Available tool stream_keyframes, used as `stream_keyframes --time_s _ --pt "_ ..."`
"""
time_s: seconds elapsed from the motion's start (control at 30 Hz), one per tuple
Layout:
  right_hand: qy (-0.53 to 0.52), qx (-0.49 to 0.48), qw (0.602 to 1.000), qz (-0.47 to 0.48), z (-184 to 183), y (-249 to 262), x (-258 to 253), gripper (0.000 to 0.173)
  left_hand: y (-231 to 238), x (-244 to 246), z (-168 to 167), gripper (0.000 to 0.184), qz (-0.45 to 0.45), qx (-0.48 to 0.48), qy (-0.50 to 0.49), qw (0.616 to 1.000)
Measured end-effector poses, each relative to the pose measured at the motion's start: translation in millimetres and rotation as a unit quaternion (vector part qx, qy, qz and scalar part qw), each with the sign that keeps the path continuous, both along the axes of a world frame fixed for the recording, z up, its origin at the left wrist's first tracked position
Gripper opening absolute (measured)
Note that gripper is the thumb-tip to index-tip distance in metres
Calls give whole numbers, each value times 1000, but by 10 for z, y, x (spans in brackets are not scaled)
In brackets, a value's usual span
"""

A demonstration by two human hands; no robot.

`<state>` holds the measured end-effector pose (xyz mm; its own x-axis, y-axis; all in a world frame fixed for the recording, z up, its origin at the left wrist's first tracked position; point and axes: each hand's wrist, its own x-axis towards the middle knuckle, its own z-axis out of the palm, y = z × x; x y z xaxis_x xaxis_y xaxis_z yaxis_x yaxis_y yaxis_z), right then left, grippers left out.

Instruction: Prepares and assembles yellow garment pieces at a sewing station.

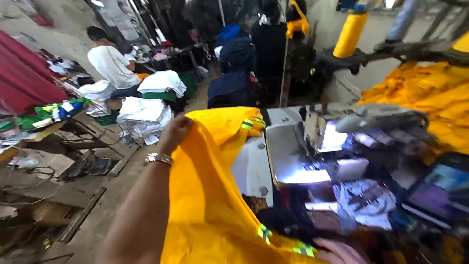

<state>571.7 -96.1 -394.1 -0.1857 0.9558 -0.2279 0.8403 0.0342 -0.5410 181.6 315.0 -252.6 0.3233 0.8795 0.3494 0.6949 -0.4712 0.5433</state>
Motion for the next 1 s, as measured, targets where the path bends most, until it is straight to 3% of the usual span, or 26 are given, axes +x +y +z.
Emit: stream_keyframes --time_s 0.03,0.07,0.17,0.23,0.33,0.47,0.6,0.73,0.87,1.0 --pt "62 106 991 55 -297 115 -113 38 -112 -17 145 25 1 -5 -15 1000" --pt "74 138 984 88 -490 230 -248 41 -225 -51 292 27 -3 -7 -24 1000" --pt "50 39 993 103 -684 524 -481 38 -505 -198 691 26 -17 23 -34 999" --pt "85 60 990 95 -834 571 -508 32 -702 -280 891 21 -22 49 -24 998" --pt "125 63 989 44 -852 574 -515 35 -842 -382 1067 17 -30 97 -36 994" --pt "160 5 986 -42 -710 535 -535 58 -845 -371 1147 11 -42 124 -98 987" --pt "270 87 957 -54 -694 377 -476 49 -758 -183 1109 4 -46 138 -143 979" --pt "322 131 938 -18 -615 184 -211 36 -657 329 1063 7 -60 146 -201 967" --pt "326 94 941 14 -157 -272 253 28 -513 1166 1089 18 -106 199 -191 955" --pt "256 77 953 -140 -213 -419 711 32 -560 2110 807 23 -141 191 -113 965"
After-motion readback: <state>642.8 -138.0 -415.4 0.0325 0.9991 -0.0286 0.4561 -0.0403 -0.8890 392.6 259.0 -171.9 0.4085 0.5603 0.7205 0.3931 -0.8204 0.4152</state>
